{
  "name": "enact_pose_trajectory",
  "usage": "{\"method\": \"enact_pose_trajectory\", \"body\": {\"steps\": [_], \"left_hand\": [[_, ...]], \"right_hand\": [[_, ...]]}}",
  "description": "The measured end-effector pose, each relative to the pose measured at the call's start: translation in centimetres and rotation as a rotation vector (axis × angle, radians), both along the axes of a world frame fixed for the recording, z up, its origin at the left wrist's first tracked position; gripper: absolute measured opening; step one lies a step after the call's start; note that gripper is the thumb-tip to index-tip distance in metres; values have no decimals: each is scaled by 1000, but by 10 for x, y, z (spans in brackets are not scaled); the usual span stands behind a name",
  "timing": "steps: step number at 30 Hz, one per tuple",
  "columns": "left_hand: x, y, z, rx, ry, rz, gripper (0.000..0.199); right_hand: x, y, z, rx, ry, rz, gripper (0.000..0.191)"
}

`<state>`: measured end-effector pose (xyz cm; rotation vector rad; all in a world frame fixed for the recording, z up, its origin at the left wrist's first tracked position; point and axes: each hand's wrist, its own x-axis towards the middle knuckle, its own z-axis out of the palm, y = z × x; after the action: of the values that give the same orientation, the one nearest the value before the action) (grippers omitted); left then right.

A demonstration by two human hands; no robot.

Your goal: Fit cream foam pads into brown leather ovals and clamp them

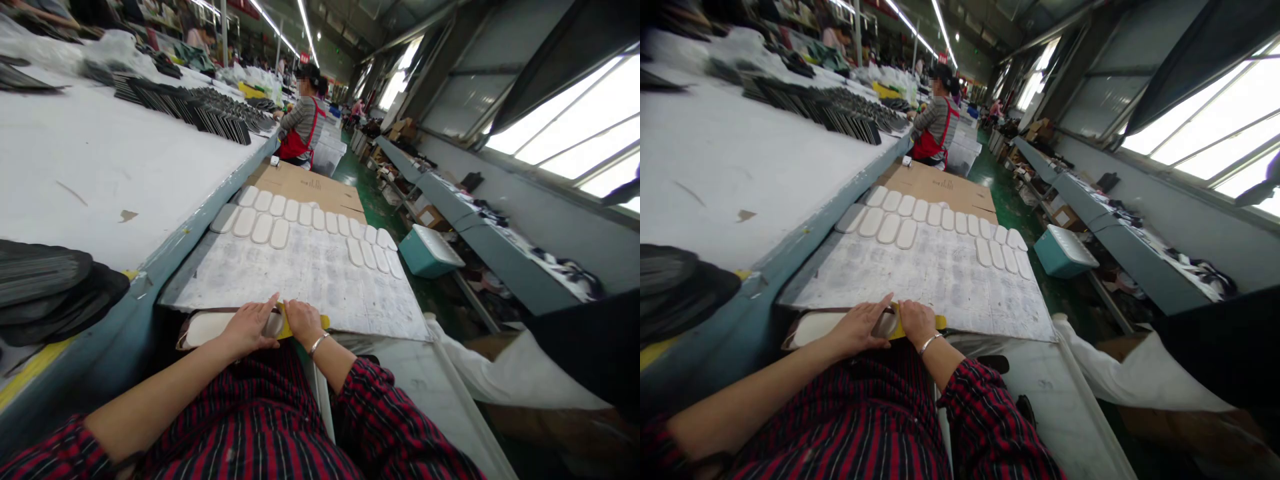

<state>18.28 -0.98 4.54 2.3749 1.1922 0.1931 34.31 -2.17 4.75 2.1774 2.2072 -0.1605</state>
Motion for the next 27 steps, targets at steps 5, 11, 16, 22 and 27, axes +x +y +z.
{"method": "enact_pose_trajectory", "body": {"steps": [5, 11, 16, 22, 27], "left_hand": [[-28, 4, 6, -52, 6, 0, 86], [-40, -10, 0, -10, 81, 78, 98], [-26, -24, 9, 25, 105, 83, 89], [-113, -20, 6, 85, -294, 431, 67], [-152, -22, -39, -446, -846, 812, 69]], "right_hand": [[25, 18, 30, 45, -30, -86, 51], [48, 6, 18, -49, -18, -122, 49], [21, 4, 6, -66, 0, -25, 49], [-25, 49, 8, -98, -14, 166, 49], [-86, 87, 1, -182, -31, 362, 59]]}}
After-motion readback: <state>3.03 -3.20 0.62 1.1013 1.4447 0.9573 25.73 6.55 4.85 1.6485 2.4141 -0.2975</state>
